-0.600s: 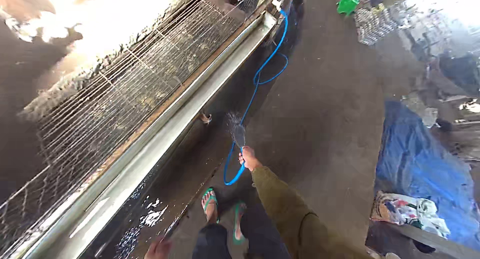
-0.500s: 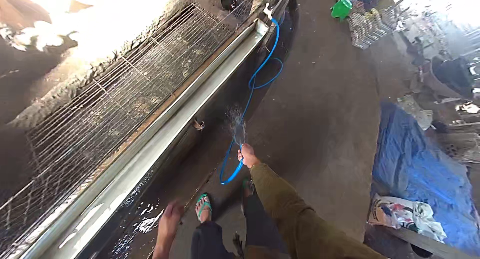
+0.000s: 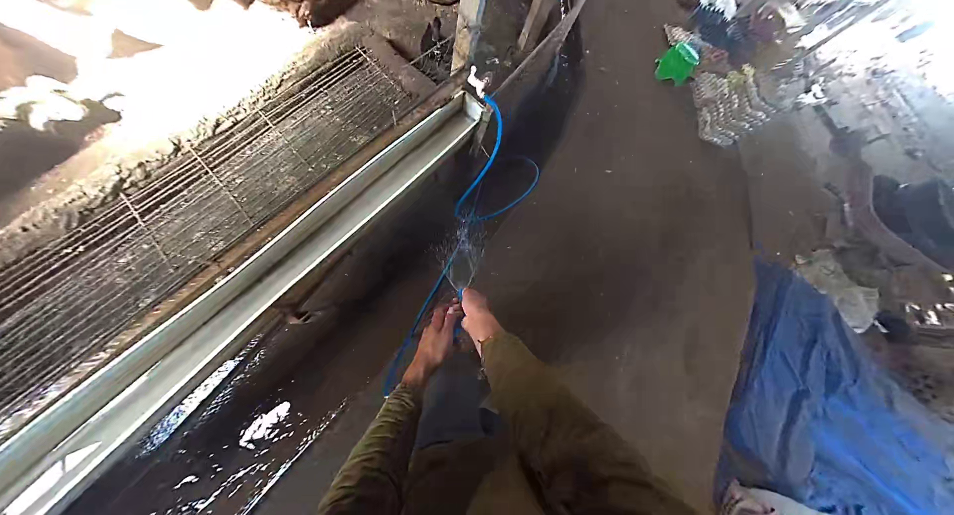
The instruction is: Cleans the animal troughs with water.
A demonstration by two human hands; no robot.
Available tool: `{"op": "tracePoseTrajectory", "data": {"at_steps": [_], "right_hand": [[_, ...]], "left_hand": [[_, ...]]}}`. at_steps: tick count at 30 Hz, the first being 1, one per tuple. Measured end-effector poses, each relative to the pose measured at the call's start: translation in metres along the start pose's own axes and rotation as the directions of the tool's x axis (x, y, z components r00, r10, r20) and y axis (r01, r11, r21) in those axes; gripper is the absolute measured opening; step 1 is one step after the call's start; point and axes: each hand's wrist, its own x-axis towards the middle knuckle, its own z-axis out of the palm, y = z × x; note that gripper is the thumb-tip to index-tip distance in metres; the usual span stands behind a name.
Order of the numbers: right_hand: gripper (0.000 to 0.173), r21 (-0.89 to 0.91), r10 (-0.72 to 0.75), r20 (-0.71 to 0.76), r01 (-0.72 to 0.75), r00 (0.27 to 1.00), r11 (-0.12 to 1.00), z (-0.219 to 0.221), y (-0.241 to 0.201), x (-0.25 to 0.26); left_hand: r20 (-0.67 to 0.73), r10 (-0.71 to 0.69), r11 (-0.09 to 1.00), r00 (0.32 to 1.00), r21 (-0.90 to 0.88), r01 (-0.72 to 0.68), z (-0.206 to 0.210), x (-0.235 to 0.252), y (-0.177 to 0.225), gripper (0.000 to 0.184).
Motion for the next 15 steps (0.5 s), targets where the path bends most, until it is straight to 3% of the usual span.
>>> {"op": "tracePoseTrajectory", "data": {"at_steps": [5,10,12,15], "right_hand": [[0.024,-0.056,-0.033,0.013,0.033,0.999,0.998,-0.023,-0.079,0.052],[0.027,-0.214,0.076,0.076,-0.058,0.994,0.975,-0.018,-0.166,0.137],[0.032,-0.442,0.104,0.092,-0.053,0.990,0.895,-0.012,-0.203,0.171],[0.045,-0.736,0.067,0.164,0.077,0.984,0.672,-0.010,-0.254,0.208]], "left_hand": [[0.027,-0.124,0.992,0.992,0.025,0.124,0.045,0.073,0.057,0.054],[-0.031,-0.284,0.956,0.958,0.064,0.286,0.073,0.180,0.096,0.064],[-0.051,-0.354,0.935,0.934,0.015,0.355,0.083,0.222,0.111,0.065],[-0.063,-0.436,0.900,0.898,-0.060,0.433,0.093,0.266,0.130,0.059]]}}
